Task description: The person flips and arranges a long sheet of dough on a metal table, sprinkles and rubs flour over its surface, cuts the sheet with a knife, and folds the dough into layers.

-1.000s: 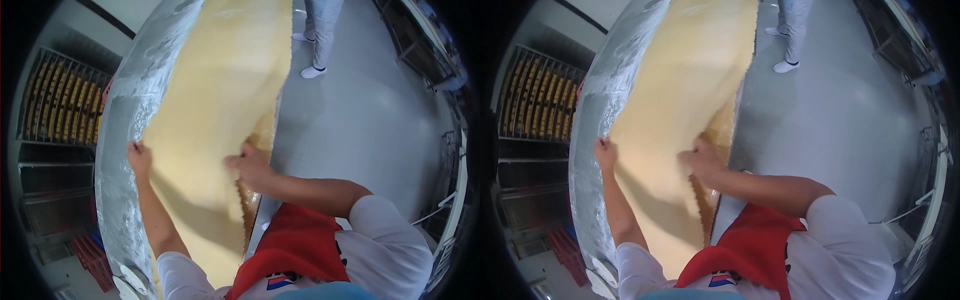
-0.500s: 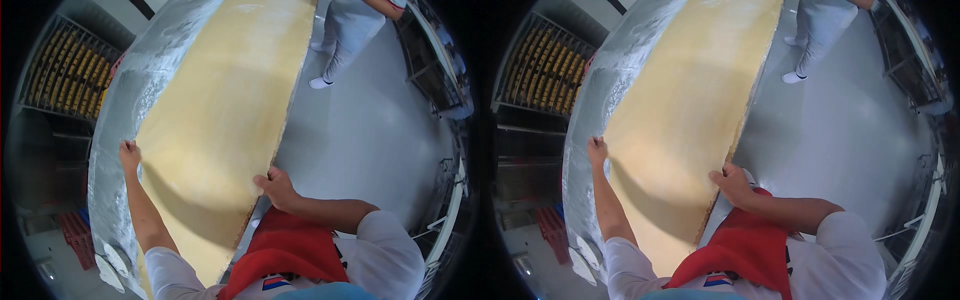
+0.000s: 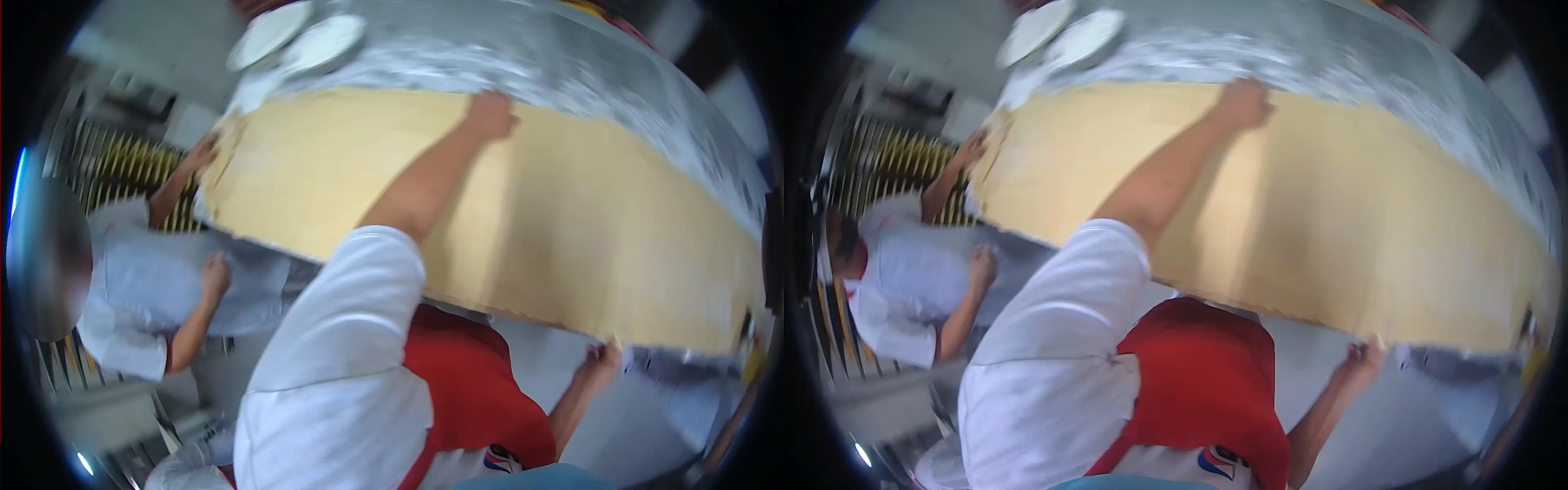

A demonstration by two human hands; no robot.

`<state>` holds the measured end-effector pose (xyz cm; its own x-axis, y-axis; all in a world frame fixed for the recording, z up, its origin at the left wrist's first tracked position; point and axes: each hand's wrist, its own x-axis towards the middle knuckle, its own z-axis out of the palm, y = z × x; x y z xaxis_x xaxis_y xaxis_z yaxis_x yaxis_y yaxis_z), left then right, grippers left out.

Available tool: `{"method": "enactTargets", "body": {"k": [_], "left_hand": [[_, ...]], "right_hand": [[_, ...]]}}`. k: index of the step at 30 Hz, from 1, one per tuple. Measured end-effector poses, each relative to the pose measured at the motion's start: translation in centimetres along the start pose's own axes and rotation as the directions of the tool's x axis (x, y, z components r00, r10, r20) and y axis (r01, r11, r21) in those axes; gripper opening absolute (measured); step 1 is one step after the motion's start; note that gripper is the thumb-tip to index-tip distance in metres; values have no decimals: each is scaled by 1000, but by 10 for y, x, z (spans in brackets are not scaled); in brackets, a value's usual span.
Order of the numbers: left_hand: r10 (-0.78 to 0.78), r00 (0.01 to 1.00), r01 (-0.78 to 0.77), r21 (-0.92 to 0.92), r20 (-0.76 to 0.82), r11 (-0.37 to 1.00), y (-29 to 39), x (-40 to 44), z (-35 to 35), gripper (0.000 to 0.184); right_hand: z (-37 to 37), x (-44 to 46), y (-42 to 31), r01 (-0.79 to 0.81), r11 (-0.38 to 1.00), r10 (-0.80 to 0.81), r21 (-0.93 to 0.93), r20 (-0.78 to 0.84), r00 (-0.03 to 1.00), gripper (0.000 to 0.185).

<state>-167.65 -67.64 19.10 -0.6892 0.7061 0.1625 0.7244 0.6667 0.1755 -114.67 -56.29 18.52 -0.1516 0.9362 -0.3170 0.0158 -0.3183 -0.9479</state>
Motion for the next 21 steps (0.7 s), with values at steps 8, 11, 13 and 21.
{"method": "enactTargets", "body": {"k": [8, 11, 13, 21], "left_hand": [[-20, 990, 22, 12, -143, 1000, -154, -91, -64, 36], [-69, 991, 76, 57, -117, 995, -237, -108, -79, 27], [-134, 976, 145, 56, -169, 988, -301, -119, -86, 24], [-286, 954, 296, 151, -86, 943, -380, -161, -109, 29]], "right_hand": [[71, -43, 4, -210, 946, 201, 248, 63, 978, 19], [39, -1, 34, -183, 962, 173, 203, 68, 983, 21], [50, -8, 39, -146, 961, 131, 234, 80, 988, 21], [89, -29, 30, -281, 918, 258, 279, 117, 959, 33]]}}
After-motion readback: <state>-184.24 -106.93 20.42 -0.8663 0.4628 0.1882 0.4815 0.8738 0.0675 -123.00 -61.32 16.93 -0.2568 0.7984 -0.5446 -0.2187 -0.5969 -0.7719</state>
